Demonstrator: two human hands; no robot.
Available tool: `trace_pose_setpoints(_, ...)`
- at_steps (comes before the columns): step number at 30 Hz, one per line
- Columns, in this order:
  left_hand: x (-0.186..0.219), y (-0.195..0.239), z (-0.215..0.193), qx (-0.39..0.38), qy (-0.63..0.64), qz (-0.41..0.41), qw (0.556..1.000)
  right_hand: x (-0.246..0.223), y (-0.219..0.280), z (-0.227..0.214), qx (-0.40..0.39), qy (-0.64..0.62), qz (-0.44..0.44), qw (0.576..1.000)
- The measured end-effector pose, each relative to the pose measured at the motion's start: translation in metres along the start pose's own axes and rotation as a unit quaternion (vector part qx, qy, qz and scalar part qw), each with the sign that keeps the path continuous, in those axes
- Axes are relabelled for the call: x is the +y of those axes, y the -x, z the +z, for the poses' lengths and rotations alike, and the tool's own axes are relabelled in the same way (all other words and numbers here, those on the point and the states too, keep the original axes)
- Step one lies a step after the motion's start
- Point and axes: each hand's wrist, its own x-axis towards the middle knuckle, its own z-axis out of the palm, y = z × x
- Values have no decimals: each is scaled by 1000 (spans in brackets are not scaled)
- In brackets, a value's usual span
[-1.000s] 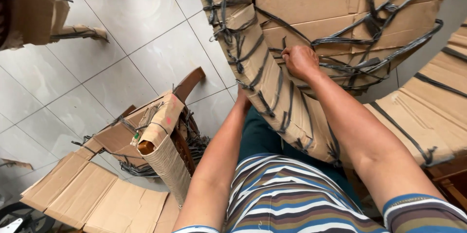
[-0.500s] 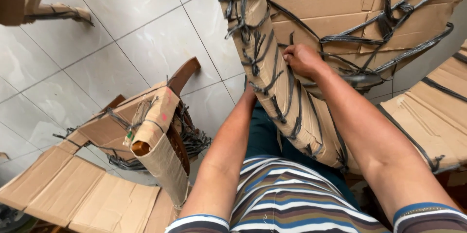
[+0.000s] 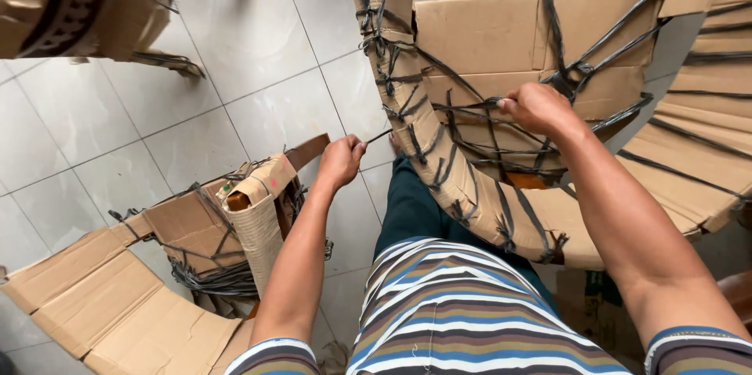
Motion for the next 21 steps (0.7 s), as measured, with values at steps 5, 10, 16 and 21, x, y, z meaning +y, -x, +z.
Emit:
trace_pose_setpoints(5,36,91,-30,19,36,9,999,13,54,-1,41,-41,-19,998)
trace_pose_setpoints(10,64,145,-57,26,51,26,998,24,86,13,111,-89,-32,989)
trace_pose_setpoints(16,76,155,-87,55,80,47,994,13,100,33,213,-172,-43,961)
trace_pose_setpoints(21,95,135,-68,15,322,244,914,-36,136,41,250,-237,-149,927)
